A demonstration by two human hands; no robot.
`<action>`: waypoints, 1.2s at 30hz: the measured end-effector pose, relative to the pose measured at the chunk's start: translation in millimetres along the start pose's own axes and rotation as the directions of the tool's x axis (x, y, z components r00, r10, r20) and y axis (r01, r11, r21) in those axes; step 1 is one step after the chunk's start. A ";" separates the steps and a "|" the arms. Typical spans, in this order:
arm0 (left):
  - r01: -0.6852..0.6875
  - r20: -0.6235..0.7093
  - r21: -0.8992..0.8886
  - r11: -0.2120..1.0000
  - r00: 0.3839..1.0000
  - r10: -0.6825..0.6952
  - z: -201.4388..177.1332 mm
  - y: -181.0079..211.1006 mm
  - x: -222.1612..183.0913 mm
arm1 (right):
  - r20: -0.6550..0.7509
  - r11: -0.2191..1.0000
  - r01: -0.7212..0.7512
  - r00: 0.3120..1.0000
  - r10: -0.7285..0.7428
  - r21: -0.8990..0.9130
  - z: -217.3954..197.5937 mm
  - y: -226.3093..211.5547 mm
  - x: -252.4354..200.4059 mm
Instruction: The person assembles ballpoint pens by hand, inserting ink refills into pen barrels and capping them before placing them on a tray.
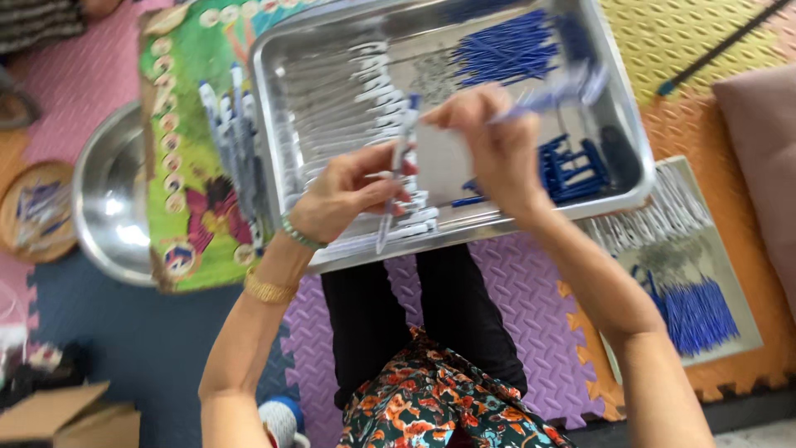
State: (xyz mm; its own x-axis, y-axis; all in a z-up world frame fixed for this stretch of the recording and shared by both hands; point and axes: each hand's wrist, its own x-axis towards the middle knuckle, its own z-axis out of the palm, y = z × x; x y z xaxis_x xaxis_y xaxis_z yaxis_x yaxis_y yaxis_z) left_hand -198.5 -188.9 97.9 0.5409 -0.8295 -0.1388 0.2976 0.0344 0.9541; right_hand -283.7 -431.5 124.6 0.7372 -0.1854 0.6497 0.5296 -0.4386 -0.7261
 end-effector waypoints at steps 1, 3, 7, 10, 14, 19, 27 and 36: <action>-0.003 -0.024 -0.001 1.000 1.000 0.002 1.7 7.8 -2.4 | 0.015 1.000 0.003 1.000 -0.003 0.019 0.1 -3.5 6.3; 0.027 0.142 0.028 0.999 0.989 -0.030 6.4 21.8 -5.4 | 0.235 0.902 -0.388 0.910 0.342 0.188 -1.9 -10.8 16.3; 0.080 0.159 0.063 0.995 0.983 -0.089 7.4 28.7 -7.8 | 0.452 0.725 -0.567 0.805 0.386 0.391 2.1 -2.7 14.1; 0.101 0.221 -0.067 0.993 0.972 -0.084 3.8 22.6 -8.4 | 0.506 0.577 -0.672 0.736 0.450 0.464 3.4 -0.4 12.7; 0.108 0.264 -0.060 0.992 0.961 -0.088 3.0 9.9 -6.7 | 0.359 0.563 -0.645 0.760 0.541 0.517 6.5 -0.9 18.8; 0.143 0.292 -0.048 0.989 0.948 -0.123 -0.6 4.2 -12.8 | 0.110 0.589 -0.609 0.739 0.665 0.530 -26.9 10.9 36.9; 0.298 0.273 0.045 0.954 0.915 -0.298 -19.2 26.1 1.0 | 0.094 0.816 -0.532 0.822 0.562 -0.226 -118.9 40.0 -5.1; 0.353 0.212 0.089 0.932 0.907 -0.363 -22.3 47.9 28.0 | 0.137 0.699 -0.585 0.719 0.682 -0.410 -95.4 12.2 -3.0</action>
State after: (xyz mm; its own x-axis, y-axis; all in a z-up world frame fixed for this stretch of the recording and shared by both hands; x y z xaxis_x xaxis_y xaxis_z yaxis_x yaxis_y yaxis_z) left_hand -151.6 -198.1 133.8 0.2158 -0.8832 -0.4164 0.3981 -0.3098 0.8634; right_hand -319.5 -520.1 135.3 0.9482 -0.3121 -0.0585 -0.2331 -0.5591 -0.7956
